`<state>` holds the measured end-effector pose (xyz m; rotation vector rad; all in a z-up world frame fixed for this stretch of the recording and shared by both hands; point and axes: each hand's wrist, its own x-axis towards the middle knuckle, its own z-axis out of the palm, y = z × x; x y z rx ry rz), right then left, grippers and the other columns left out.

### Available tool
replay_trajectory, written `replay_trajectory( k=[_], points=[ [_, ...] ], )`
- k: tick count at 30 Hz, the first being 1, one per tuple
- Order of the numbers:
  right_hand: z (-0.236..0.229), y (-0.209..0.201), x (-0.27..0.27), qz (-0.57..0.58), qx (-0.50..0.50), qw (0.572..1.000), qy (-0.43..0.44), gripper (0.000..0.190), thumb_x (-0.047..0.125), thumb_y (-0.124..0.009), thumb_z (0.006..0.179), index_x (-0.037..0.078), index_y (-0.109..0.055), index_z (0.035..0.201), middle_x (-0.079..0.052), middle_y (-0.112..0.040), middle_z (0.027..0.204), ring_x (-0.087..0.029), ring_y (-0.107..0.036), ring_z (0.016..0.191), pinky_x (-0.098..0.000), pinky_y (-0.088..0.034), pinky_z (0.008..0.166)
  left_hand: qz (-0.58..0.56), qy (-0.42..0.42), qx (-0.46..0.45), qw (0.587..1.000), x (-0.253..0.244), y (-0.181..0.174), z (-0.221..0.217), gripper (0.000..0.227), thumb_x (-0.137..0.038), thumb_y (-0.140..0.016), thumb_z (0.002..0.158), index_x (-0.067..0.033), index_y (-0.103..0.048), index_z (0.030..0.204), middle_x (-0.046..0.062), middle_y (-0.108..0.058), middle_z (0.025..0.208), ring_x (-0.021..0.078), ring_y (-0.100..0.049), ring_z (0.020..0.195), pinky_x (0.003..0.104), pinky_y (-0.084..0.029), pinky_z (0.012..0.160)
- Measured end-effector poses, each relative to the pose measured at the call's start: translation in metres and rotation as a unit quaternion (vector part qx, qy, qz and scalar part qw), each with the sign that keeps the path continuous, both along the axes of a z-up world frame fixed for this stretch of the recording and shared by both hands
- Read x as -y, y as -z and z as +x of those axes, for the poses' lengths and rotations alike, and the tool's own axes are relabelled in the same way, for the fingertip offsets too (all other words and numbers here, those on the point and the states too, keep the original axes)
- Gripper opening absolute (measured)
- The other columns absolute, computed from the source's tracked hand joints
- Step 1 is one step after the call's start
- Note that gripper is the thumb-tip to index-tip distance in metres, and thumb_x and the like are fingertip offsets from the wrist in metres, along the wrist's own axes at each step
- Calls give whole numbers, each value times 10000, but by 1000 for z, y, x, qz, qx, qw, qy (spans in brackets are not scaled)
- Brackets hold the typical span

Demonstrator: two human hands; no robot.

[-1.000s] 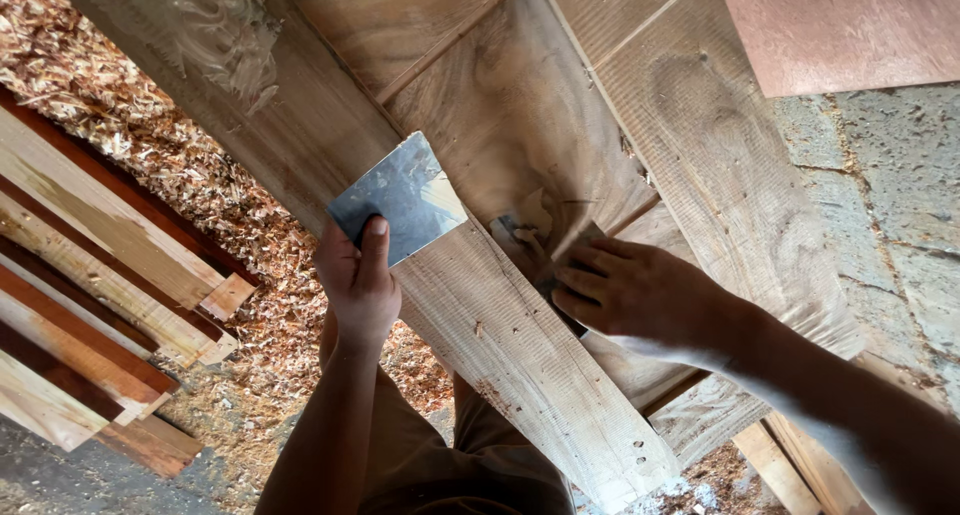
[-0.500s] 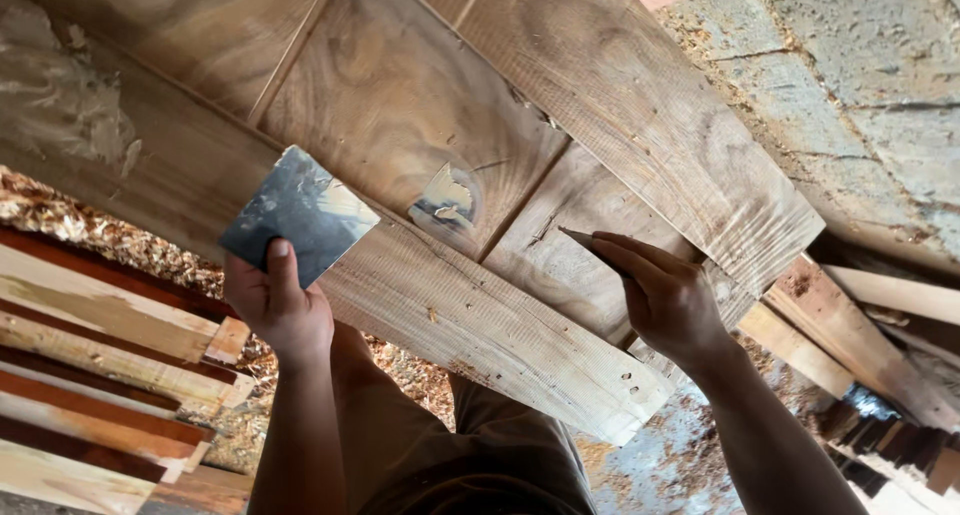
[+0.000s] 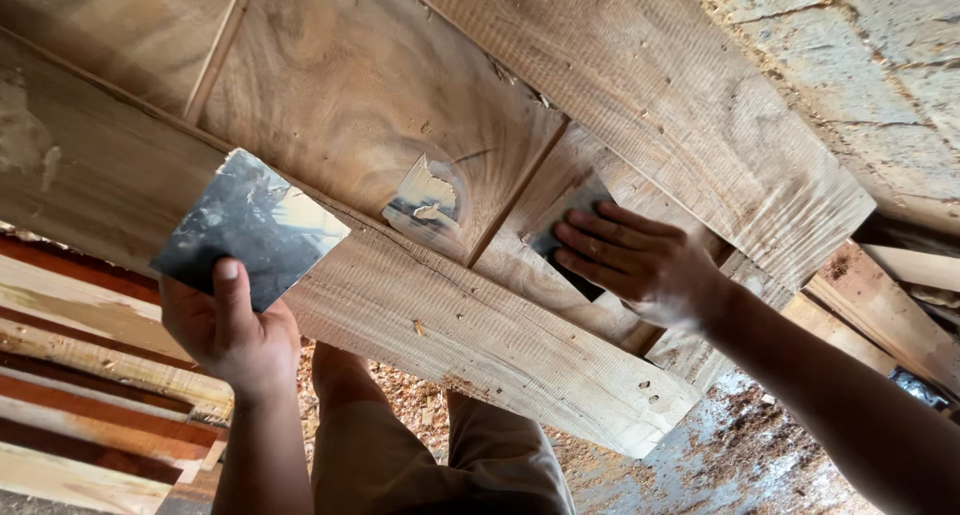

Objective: The person applies wood filler to gaps in a wooden door frame using a putty knife and then sands down the excess filler with sandpaper.

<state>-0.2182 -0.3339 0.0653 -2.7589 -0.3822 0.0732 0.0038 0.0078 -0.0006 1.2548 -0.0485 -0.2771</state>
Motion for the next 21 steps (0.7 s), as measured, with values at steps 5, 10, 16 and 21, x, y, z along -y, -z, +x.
replay_trajectory(
  k=[5, 10, 16, 21],
  points=[
    [-25, -35, -5, -36, -105, 994, 15, 418, 67, -637, 841, 114, -706, 1250, -81, -678, 1345, -241, -645, 1250, -417, -497, 1088, -19, -3, -5, 1000, 2, -2, -3, 343, -198, -755, 1111, 34, -589, 1301, 79, -655, 1174, 138, -615, 1056, 237, -519, 959],
    [-19, -55, -9, -6, -6, 992, 128, 417, -198, -534, 976, 42, -704, 1270, -130, -751, 1273, -215, -766, 1050, -171, -511, 444, -20, -9, 0, 1000, 7, 0, 0, 377, -221, -747, 1082, 26, -589, 1319, 77, -654, 1159, 144, -635, 1071, 252, -540, 967],
    [1, -23, -58, -86, 20, 967, 238, 283, -124, -587, 1008, 14, -695, 1231, -155, -763, 1161, -262, -779, 1029, -219, -602, 494, 0, 1, 4, 1000, 6, -1, 0, 385, -248, -739, 1088, 27, -589, 1313, 88, -660, 1182, 142, -628, 1082, 254, -518, 975],
    [-1, -37, -80, -53, -18, 994, 92, 278, 56, -679, 902, 36, -719, 1177, -133, -759, 1151, -257, -778, 1015, -321, -669, 663, 16, -1, 13, 1000, 5, 0, -1, 375, -252, -730, 1094, 28, -589, 1298, 93, -665, 1175, 143, -629, 1083, 258, -522, 981]
  ],
)
